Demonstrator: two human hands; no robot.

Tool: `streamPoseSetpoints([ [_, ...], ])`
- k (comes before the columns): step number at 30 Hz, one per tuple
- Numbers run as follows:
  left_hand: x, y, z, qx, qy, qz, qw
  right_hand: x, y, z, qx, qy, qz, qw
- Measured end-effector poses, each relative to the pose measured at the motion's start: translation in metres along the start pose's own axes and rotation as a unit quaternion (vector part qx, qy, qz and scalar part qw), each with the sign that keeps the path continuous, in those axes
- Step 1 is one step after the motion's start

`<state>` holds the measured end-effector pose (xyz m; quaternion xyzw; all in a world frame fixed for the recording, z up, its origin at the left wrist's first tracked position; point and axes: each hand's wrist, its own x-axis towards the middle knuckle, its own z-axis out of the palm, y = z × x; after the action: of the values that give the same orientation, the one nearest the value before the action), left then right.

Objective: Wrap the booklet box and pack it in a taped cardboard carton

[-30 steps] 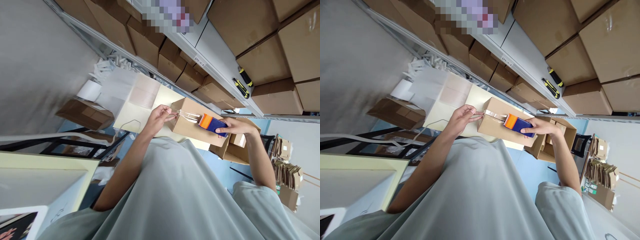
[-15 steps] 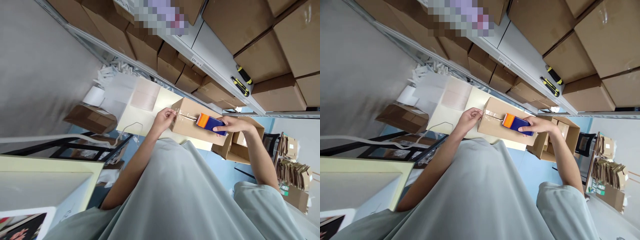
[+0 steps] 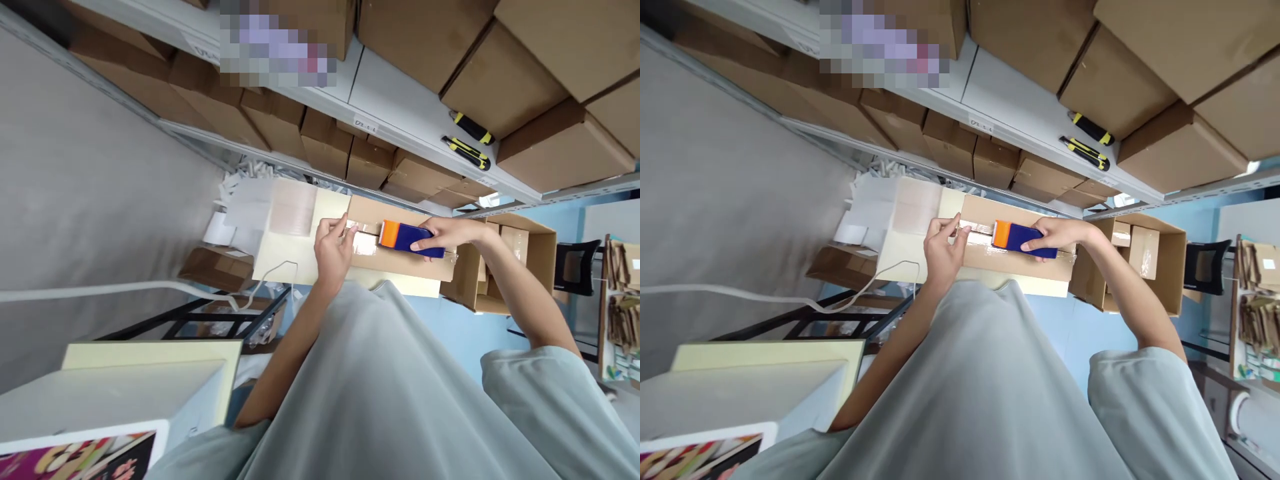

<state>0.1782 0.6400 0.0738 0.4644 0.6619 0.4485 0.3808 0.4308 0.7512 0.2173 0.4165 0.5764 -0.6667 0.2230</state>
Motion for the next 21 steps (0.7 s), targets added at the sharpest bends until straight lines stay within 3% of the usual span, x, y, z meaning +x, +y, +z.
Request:
streamPoseSetpoints([
  [5, -0.002, -0.006, 0.010, -0.023, 0.026, 0.000, 0.999, -0.008, 0.010, -0.001, 0.001, -0.034, -0.039, 0.999],
  [9, 0.001, -0.007, 0.015, 0.001, 0.050, -0.025, 0.998, -0.044, 0.037, 0.000, 0.014, -0.003, -0.044, 0.999],
  [12, 0.004, -0.011, 0.016, 0.028, 0.062, -0.033, 0.997, -0.088, 0.081, 0.000, 0.025, 0.034, -0.020, 0.999],
  [17, 0.007, -0.019, 0.016, 0.060, 0.071, -0.038, 0.995, -0.165, 0.173, -0.004, 0.005, 0.095, 0.044, 0.995],
  [21, 0.009, -0.021, 0.020, 0.059, 0.083, -0.058, 0.993, -0.194, 0.229, -0.009, 0.045, 0.128, 0.059, 0.989],
])
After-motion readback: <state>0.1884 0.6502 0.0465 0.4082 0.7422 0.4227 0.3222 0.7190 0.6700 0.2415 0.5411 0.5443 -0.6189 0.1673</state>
